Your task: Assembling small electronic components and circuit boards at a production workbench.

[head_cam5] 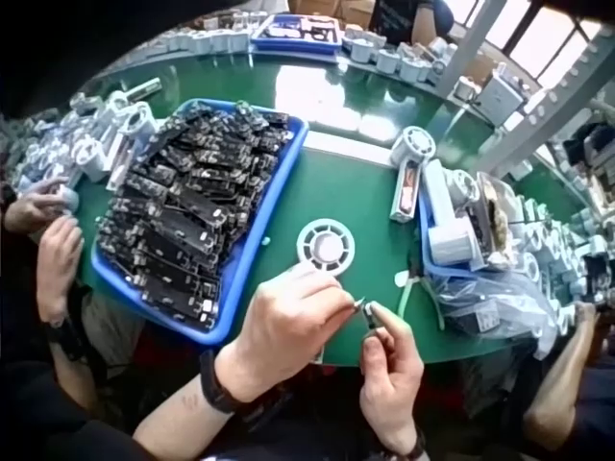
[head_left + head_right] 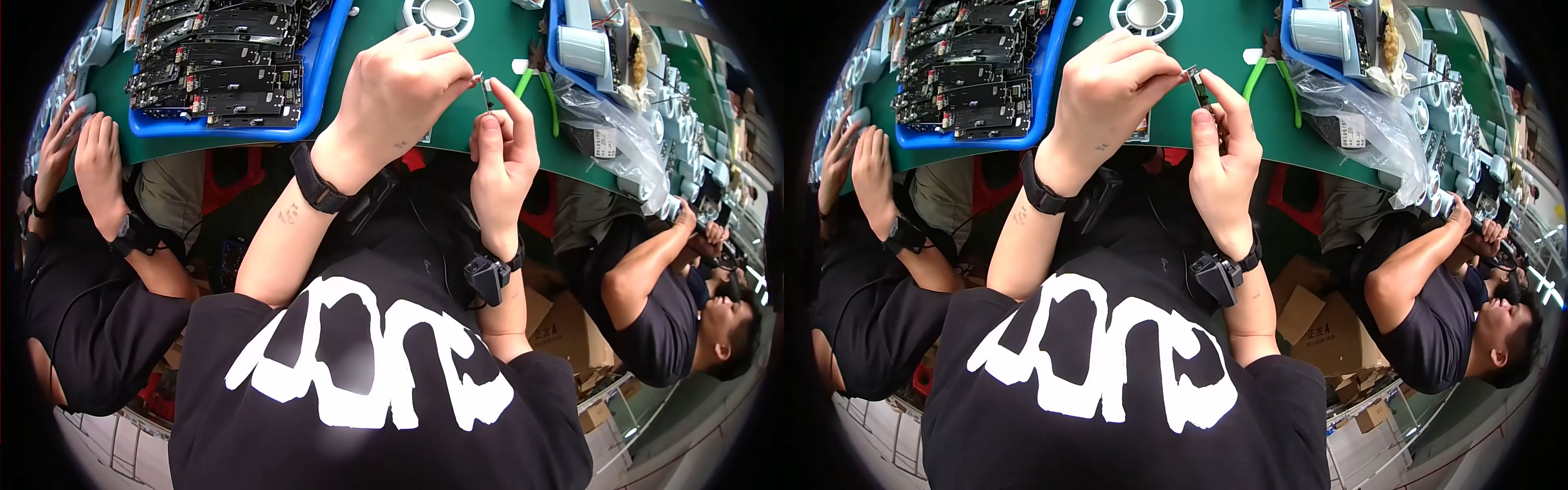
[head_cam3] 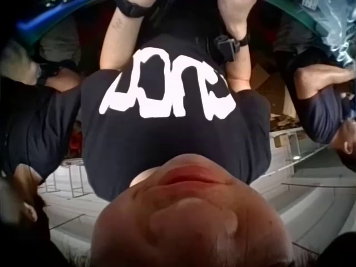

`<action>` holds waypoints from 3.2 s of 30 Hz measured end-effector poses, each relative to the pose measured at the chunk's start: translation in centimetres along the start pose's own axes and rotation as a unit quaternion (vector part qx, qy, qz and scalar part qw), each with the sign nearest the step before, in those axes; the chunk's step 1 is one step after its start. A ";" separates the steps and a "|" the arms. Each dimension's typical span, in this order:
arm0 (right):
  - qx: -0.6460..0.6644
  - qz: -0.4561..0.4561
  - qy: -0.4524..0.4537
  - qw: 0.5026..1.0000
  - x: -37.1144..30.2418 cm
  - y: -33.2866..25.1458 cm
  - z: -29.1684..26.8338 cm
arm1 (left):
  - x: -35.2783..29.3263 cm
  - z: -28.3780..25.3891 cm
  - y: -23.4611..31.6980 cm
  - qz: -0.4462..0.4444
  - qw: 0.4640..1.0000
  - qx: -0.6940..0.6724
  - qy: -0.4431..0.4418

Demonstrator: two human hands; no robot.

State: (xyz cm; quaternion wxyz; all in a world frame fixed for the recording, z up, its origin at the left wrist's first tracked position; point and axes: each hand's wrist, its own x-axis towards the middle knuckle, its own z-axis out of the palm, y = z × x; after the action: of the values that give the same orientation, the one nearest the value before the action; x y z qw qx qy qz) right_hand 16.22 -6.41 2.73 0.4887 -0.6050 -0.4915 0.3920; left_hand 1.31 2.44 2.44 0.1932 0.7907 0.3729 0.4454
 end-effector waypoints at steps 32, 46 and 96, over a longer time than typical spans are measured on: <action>-0.008 0.115 -0.239 0.964 5.0 -3.5 -4.9 | 1.5 -1.8 -0.7 0.062 0.992 0.005 -0.106; 0.035 0.105 -0.138 0.984 4.1 -4.1 -2.2 | -1.6 -0.7 1.0 -0.119 0.990 0.009 0.077; -0.029 0.047 -0.031 0.998 3.0 -2.1 0.7 | -2.1 -1.3 0.0 -0.022 0.990 0.131 0.038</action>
State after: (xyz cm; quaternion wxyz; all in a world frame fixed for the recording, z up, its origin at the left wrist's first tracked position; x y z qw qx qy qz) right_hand 15.76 -3.30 4.64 0.4367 -0.6284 -0.4887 0.4190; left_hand -0.52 0.76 1.97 0.0831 0.7836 0.4524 0.4177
